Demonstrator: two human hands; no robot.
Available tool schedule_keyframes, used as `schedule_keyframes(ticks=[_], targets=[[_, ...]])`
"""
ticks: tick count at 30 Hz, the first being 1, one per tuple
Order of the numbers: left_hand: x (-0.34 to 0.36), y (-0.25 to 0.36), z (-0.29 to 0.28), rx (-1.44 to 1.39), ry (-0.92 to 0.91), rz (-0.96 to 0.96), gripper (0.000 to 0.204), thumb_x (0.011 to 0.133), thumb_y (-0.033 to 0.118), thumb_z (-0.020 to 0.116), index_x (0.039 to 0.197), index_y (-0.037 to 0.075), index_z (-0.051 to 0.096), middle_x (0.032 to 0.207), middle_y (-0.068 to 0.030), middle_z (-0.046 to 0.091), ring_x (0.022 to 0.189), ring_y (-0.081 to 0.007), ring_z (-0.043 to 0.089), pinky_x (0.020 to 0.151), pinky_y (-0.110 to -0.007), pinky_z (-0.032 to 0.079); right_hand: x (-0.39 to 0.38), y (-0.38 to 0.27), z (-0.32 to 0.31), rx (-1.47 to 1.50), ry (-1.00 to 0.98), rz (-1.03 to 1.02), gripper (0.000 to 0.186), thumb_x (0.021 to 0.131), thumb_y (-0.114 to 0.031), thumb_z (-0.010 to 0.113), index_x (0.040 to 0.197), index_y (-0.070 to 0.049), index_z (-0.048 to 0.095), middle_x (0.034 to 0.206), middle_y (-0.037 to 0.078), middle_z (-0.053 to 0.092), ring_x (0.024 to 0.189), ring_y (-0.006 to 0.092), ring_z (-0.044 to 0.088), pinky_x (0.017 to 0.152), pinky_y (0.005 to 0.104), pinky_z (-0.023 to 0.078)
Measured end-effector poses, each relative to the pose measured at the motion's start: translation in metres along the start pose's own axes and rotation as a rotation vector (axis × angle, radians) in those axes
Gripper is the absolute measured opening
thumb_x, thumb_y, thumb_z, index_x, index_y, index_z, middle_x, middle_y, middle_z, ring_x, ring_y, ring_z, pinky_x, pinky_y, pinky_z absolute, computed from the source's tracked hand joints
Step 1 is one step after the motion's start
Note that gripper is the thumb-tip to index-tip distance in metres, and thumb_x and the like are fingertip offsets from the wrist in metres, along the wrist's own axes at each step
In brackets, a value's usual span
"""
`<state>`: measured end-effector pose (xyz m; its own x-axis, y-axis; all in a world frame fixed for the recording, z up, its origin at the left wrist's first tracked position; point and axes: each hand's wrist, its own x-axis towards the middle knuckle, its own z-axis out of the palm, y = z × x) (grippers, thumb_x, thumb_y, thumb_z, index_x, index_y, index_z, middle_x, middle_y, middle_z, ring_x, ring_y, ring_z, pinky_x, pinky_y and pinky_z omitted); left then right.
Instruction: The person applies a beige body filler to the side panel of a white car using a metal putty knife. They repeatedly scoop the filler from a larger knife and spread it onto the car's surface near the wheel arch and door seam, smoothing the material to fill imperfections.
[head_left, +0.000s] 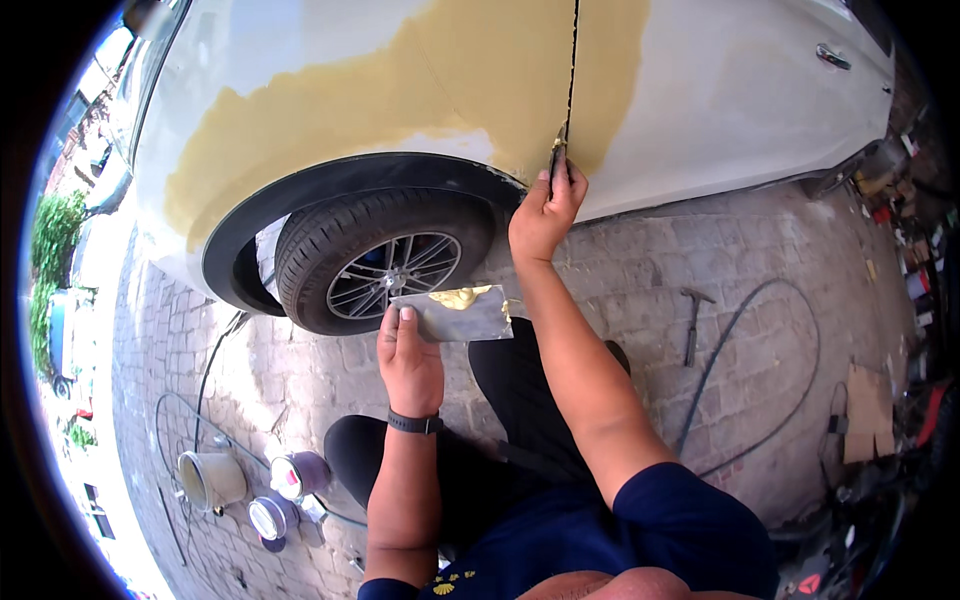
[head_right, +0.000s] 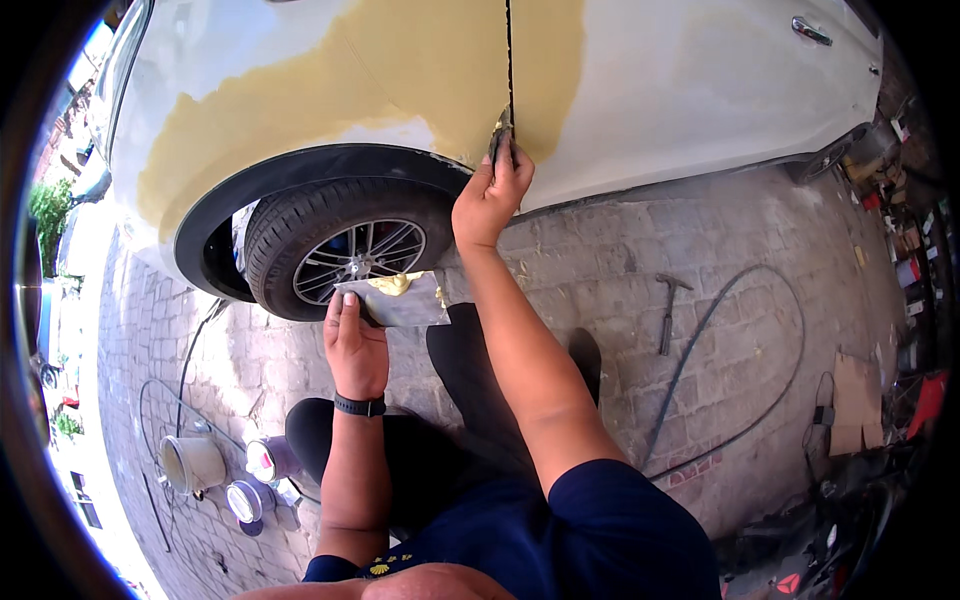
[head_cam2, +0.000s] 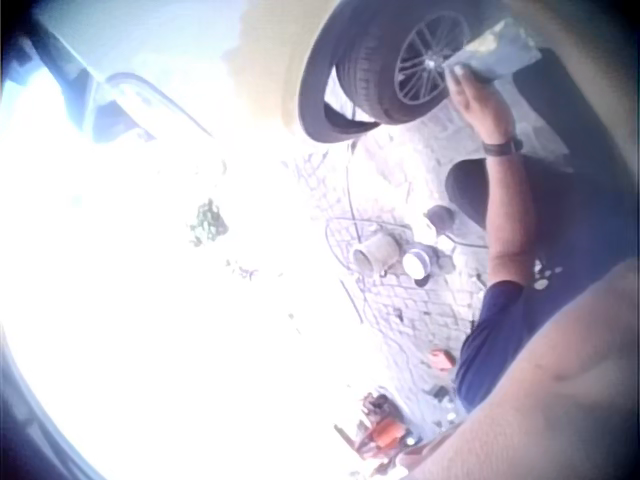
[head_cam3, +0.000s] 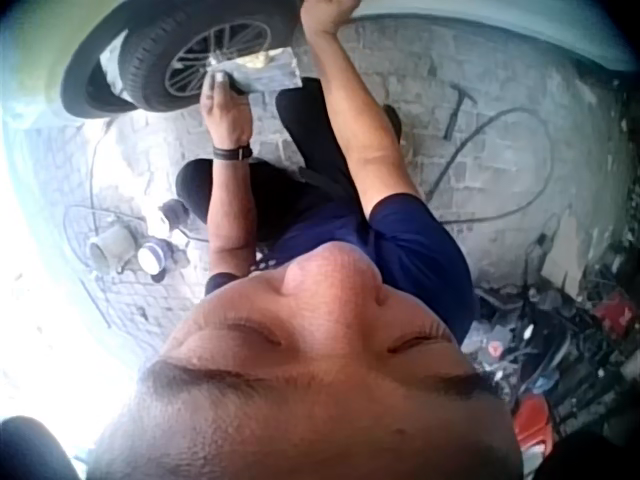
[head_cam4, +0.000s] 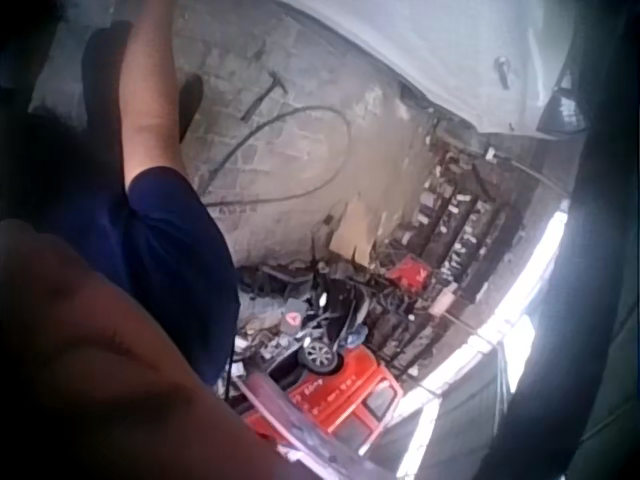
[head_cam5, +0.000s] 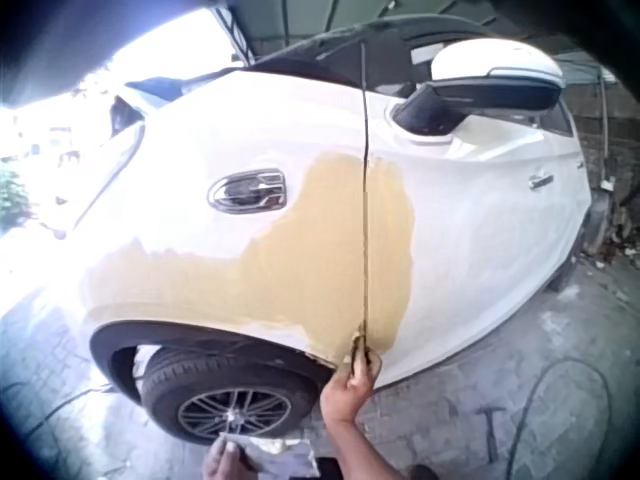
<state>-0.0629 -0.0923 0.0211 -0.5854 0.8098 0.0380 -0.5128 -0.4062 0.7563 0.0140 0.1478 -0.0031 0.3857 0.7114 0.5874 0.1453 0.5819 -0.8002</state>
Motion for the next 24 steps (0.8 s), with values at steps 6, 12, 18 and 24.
schedule_keyframes(ticks=[6, 12, 18, 24], targets=[[0.001, -0.003, -0.013, 0.011, 0.001, 0.012, 0.019, 0.115, 0.014, 0.051, 0.124, 0.002, 0.063, 0.122, -0.0054, 0.070, 0.115, -0.0151, 0.065, 0.105, -0.036, 0.051, -0.036, -0.014, 0.010, 0.026, -0.075, -0.116, 0.051, 0.094, 0.005, 0.062, 0.145, 0.001, 0.065, 0.132, 0.018, 0.059, 0.123, 0.0377, 0.056, 0.109, 0.0448, 0.045], [0.003, 0.014, -0.009, 0.017, 0.015, 0.071, 0.015, 0.115, 0.014, 0.052, 0.115, 0.004, 0.062, 0.115, -0.0030, 0.068, 0.106, -0.0120, 0.062, 0.101, -0.031, 0.049, -0.041, -0.009, -0.028, 0.026, -0.319, -0.237, 0.046, 0.096, 0.003, 0.060, 0.141, -0.001, 0.068, 0.132, 0.017, 0.064, 0.123, 0.0366, 0.060, 0.109, 0.0446, 0.046], [0.001, 0.008, -0.028, 0.101, -0.024, 0.105, 0.017, 0.115, 0.012, 0.051, 0.121, 0.002, 0.063, 0.119, -0.0040, 0.069, 0.110, -0.0117, 0.062, 0.102, -0.030, 0.049, -0.017, 0.039, -0.071, 0.038, -0.108, 0.105, 0.034, 0.105, -0.002, 0.054, 0.136, 0.002, 0.067, 0.133, 0.017, 0.065, 0.122, 0.0340, 0.064, 0.105, 0.0408, 0.051], [0.000, -0.001, -0.020, 0.026, 0.024, 0.050, 0.019, 0.115, 0.012, 0.052, 0.125, 0.001, 0.064, 0.121, -0.0041, 0.070, 0.112, -0.0118, 0.064, 0.103, -0.032, 0.050, -0.019, 0.043, -0.044, 0.018, -0.068, 0.100, 0.036, 0.105, -0.002, 0.053, 0.138, 0.001, 0.067, 0.135, 0.018, 0.064, 0.124, 0.0330, 0.064, 0.107, 0.0401, 0.050]])
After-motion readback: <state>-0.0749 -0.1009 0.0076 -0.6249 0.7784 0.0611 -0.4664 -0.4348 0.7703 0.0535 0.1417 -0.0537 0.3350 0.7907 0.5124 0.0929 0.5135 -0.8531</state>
